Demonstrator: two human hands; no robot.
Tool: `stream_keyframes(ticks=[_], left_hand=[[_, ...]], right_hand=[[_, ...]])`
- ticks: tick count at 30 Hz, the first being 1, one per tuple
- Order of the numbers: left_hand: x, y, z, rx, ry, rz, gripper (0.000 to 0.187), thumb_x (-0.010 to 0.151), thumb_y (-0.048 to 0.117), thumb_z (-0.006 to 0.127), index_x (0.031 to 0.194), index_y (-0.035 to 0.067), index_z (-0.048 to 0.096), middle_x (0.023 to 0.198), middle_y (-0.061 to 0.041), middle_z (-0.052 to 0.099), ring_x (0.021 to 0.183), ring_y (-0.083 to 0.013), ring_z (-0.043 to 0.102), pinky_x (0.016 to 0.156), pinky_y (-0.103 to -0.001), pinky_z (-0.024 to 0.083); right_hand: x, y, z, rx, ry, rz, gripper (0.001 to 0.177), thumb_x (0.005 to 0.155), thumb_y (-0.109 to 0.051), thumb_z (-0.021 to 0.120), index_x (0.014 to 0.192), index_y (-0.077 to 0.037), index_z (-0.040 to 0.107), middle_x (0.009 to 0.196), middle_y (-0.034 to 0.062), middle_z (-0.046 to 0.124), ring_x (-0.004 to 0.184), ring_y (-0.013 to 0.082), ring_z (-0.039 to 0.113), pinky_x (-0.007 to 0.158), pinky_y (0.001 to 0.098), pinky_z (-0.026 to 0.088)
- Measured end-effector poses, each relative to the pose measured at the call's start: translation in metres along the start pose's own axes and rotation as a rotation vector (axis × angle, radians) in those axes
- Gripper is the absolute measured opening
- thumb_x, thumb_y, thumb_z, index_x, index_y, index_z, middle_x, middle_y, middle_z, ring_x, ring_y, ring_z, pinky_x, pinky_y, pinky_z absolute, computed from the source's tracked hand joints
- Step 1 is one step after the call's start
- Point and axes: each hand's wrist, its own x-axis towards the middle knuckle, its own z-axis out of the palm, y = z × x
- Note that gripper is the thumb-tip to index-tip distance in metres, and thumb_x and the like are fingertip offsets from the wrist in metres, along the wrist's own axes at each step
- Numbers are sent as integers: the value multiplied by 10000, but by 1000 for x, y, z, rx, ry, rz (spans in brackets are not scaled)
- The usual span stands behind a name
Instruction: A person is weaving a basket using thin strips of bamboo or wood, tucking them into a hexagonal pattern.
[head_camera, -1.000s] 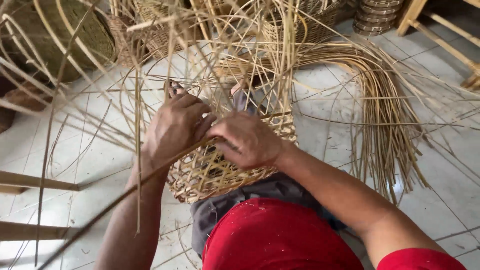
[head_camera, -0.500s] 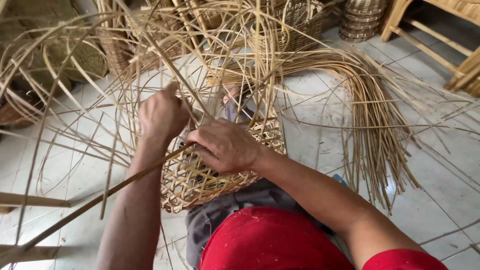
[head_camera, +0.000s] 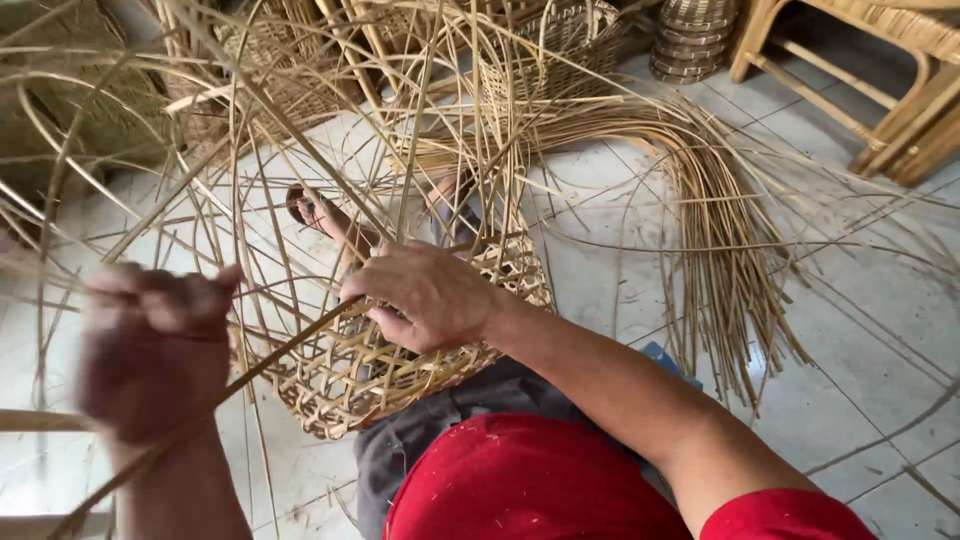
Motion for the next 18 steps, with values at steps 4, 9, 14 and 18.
stream_keyframes(ticks=[4,9,14,18], left_hand=[[-25,7,-33,-201,-67,207,275,1228,388,601,1190,175,770,1052,-7,818,1041,-187,776,1092,-458,596],[-117,-6,-39,-294,313,268,230,1120,385,763,1245,195,804,887,3,715,984,-157,728,1093,-393,558],[-227,-63,-108,-243,125,102,380,1239,380,541,1504,118,616,665,17,571,689,-186,485,1199,-539,304],[-324,-72,-110,-394,257,-249,132,1109,137,429,1185,29,437,633,-123,507,671,-276,621,1151,-665,340]], right_hand=[[-5,0,-6,10,24,-16,363,863,7,662,1173,-166,588,793,-47,532,713,145,514,745,330,469],[-1,-1,-17,81,54,62,229,914,-103,741,1075,-165,591,760,-43,583,659,132,547,615,320,477],[4,10,-9,108,99,65,164,968,-188,737,1011,-169,580,739,-42,613,631,118,574,534,304,482],[3,13,2,89,92,65,136,987,-188,722,1028,-166,594,727,-34,621,586,110,565,491,295,469]])
